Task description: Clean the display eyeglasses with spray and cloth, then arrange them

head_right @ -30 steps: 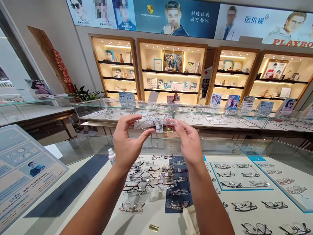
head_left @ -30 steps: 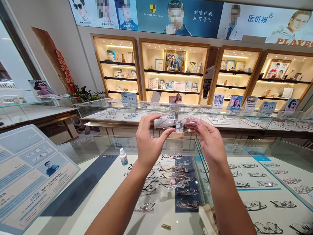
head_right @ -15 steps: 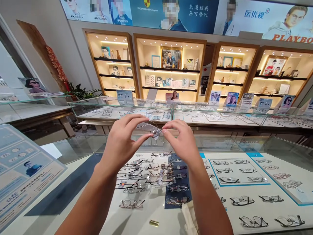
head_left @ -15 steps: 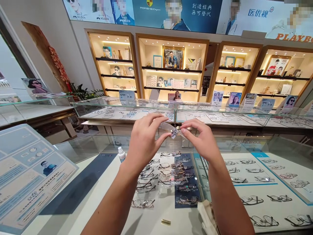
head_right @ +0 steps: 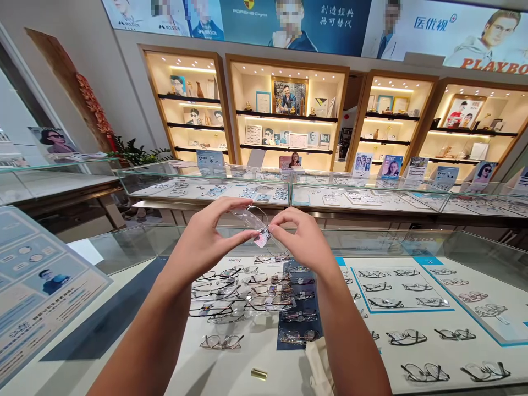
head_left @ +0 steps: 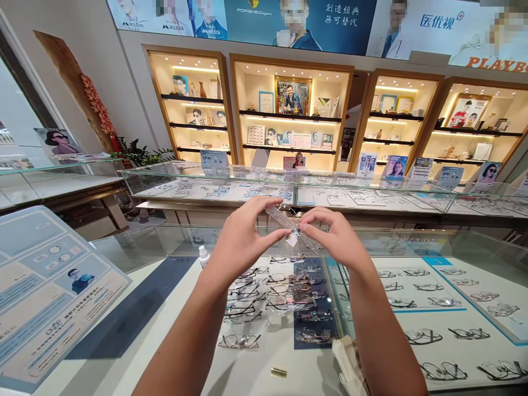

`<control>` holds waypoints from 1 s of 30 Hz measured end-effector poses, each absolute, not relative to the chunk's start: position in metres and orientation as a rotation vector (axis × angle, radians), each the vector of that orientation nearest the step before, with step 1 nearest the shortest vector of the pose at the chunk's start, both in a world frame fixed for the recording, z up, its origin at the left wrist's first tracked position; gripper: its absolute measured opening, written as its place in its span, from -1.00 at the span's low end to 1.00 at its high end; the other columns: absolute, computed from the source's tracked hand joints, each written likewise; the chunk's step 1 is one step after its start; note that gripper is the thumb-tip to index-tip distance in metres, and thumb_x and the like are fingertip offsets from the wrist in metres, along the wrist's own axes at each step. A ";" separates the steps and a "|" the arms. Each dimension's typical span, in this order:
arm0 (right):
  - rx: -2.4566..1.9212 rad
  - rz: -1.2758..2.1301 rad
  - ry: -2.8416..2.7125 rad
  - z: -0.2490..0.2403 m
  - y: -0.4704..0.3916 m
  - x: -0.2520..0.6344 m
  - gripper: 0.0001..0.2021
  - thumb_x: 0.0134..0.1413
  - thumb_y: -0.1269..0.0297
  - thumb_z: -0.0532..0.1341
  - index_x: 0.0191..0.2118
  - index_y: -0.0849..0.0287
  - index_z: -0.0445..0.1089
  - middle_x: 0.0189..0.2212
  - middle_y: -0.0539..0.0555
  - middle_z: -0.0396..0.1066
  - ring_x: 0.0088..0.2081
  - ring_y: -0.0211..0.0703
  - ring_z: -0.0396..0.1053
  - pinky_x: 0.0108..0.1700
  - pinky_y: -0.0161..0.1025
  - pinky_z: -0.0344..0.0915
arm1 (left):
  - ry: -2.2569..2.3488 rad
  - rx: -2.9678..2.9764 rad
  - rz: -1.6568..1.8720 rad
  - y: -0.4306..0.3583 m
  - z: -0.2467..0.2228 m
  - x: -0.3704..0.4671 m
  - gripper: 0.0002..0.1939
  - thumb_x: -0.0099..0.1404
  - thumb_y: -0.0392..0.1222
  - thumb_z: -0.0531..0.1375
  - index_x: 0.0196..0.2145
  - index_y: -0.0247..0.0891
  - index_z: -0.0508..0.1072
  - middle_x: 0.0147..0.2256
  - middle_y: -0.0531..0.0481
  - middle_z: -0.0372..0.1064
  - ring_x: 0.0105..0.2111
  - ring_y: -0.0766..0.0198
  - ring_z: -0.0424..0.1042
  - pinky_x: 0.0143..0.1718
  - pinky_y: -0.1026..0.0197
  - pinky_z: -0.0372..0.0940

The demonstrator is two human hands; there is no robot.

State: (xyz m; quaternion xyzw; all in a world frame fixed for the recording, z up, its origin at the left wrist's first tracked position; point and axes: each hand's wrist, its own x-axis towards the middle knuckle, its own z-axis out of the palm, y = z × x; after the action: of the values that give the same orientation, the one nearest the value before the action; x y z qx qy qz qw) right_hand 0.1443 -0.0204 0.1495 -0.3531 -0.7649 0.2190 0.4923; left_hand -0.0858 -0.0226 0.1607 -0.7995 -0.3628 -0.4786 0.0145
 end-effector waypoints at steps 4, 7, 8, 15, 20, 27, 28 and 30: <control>-0.850 0.582 -1.841 0.150 -0.021 0.144 -0.86 0.27 0.18 0.32 -0.33 0.00 0.57 -0.18 0.02 0.58 -0.07 -0.07 0.51 0.11 0.00 0.35 | -1.168 -2.531 -1.637 -0.019 0.159 -0.085 -0.46 0.19 0.07 0.49 0.08 -0.09 0.55 0.06 -0.10 0.58 0.02 -0.01 0.56 0.04 -0.05 0.47; -0.837 0.609 -1.826 0.151 -0.022 0.143 -0.86 0.26 0.16 0.33 -0.33 0.00 0.58 -0.19 0.03 0.58 -0.08 -0.07 0.51 0.13 0.01 0.35 | -1.152 -2.568 -1.730 -0.016 0.158 -0.085 -0.44 0.16 0.09 0.50 0.07 -0.12 0.56 0.05 -0.16 0.58 0.00 -0.03 0.57 0.05 -0.09 0.48; -0.830 0.618 -1.818 0.151 -0.022 0.143 -0.86 0.25 0.15 0.34 -0.33 0.00 0.59 -0.18 0.03 0.58 -0.07 -0.07 0.51 0.14 0.02 0.35 | -1.137 -2.590 -1.774 -0.015 0.158 -0.084 -0.44 0.15 0.08 0.50 0.06 -0.13 0.56 0.05 -0.17 0.58 -0.01 -0.03 0.57 0.05 -0.09 0.49; -0.753 0.860 -1.702 0.149 -0.018 0.143 -0.85 0.19 0.11 0.38 -0.35 0.02 0.59 -0.08 0.06 0.63 -0.06 -0.07 0.55 0.09 0.03 0.43 | -0.900 -2.806 -2.118 0.002 0.152 -0.079 -0.39 0.13 0.02 0.53 0.07 -0.19 0.50 0.00 -0.24 0.57 -0.05 0.02 0.60 0.00 -0.03 0.55; -0.765 0.900 -1.659 0.146 -0.010 0.143 -0.86 0.14 0.13 0.41 -0.36 0.05 0.57 -0.32 0.02 0.62 -0.22 -0.12 0.53 -0.02 -0.03 0.45 | -0.898 -2.819 -2.144 0.015 0.146 -0.072 -0.31 0.09 0.08 0.53 0.11 -0.16 0.48 0.07 -0.23 0.51 -0.04 0.05 0.59 -0.01 0.03 0.53; -0.877 0.421 -1.527 0.137 -0.007 0.128 -0.90 0.22 0.21 0.34 -0.29 0.07 0.59 -0.22 0.06 0.62 -0.13 -0.05 0.55 0.06 0.00 0.44 | -1.367 -2.373 -2.089 -0.010 0.138 -0.047 -0.66 0.32 0.15 0.37 -0.32 -0.20 0.62 -0.49 0.03 0.37 -0.45 0.28 0.35 -0.41 0.21 0.28; -0.884 0.354 -1.543 0.136 -0.008 0.125 -0.90 0.23 0.23 0.32 -0.29 0.05 0.60 -0.20 0.06 0.62 -0.10 -0.04 0.55 0.09 0.01 0.43 | -1.391 -2.491 -2.048 -0.012 0.137 -0.045 -0.64 0.34 0.17 0.34 -0.35 -0.20 0.63 -0.53 0.03 0.34 -0.48 0.28 0.33 -0.45 0.21 0.23; -0.902 0.255 -1.575 0.136 -0.011 0.120 -0.88 0.26 0.26 0.30 -0.28 0.02 0.60 -0.16 0.06 0.61 -0.05 -0.01 0.54 0.14 0.04 0.41 | -1.405 -2.639 -2.050 -0.012 0.135 -0.041 -0.60 0.33 0.21 0.34 -0.34 -0.21 0.66 -0.53 0.02 0.37 -0.48 0.25 0.33 -0.49 0.22 0.16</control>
State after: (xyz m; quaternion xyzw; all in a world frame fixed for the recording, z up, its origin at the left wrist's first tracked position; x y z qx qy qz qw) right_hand 0.1198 -0.0112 0.1362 -0.3905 -0.6820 0.1102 0.6085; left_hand -0.0414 -0.0122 0.1354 -0.7068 -0.3765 -0.5491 -0.2393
